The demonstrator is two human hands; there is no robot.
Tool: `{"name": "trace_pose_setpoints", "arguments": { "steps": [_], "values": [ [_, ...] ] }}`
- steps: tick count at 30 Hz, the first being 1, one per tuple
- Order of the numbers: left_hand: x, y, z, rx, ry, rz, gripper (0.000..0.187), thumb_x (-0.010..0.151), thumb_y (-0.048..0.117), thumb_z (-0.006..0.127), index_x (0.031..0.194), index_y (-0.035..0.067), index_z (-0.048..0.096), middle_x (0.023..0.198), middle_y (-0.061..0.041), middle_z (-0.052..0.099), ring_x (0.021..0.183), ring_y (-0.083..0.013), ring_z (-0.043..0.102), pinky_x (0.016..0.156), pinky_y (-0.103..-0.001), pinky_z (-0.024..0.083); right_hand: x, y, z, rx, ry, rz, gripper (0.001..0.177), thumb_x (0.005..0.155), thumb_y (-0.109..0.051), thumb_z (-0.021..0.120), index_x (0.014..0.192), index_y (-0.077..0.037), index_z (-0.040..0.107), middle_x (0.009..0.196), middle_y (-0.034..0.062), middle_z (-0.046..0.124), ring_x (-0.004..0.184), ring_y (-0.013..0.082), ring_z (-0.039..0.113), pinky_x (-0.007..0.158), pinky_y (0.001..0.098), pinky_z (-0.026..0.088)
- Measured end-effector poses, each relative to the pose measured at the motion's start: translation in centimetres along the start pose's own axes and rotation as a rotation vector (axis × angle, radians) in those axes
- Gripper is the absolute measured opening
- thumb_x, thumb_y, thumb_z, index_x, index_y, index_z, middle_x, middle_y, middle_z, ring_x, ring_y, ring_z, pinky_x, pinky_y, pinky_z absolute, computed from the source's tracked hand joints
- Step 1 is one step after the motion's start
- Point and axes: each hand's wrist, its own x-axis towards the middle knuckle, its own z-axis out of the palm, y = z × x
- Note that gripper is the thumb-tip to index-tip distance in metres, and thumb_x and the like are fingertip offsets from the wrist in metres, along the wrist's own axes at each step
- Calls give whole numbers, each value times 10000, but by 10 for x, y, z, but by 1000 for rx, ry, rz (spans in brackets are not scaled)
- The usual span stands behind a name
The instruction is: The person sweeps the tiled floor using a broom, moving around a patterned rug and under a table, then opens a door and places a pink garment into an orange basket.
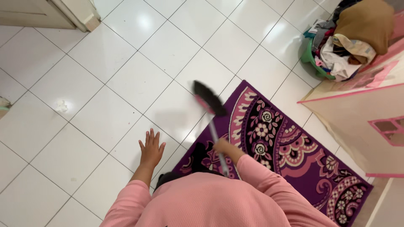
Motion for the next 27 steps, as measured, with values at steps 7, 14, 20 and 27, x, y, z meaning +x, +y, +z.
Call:
{"name": "trace_pose_setpoints", "arguments": {
  "steps": [7, 14, 20, 27],
  "values": [
    [38, 60, -1, -49, 34, 40, 653, 1033, 497, 408, 1571, 139, 314, 1694, -128, 149, 1566, -334, 108, 1182, -689, 95, 9, -1, -93, 1901, -223, 485, 111, 934, -55, 641, 843, 5, 621, 583, 24, 543, 434, 136, 490, 382, 285, 386],
    [80, 72, -9, -107, 44, 58, 648, 1034, 496, 409, 1566, 136, 324, 1702, -125, 132, 1574, -311, 89, 1191, -679, 75, -80, 78, -110, 2313, -77, 4, 101, 962, -67, 641, 1026, -5, 593, 588, -26, 497, 422, 73, 464, 351, 202, 346],
    [123, 58, -1, -31, 9, -20, 666, 1031, 520, 373, 1581, 151, 304, 1702, -115, 95, 1571, -304, 63, 1174, -705, 43, -229, 169, -77, 2154, 285, 505, 386, 913, -93, 610, 1296, -48, 607, 566, -51, 466, 394, 58, 416, 313, 190, 307],
    [197, 44, -2, -79, 68, -18, 664, 1032, 533, 362, 1580, 165, 297, 1711, -110, 103, 1574, -301, 78, 1174, -708, 61, -81, 312, -112, 1449, 550, 1036, 280, 980, -175, 698, 1057, 93, 674, 679, 77, 619, 536, 179, 570, 467, 342, 469]
  ]
}}
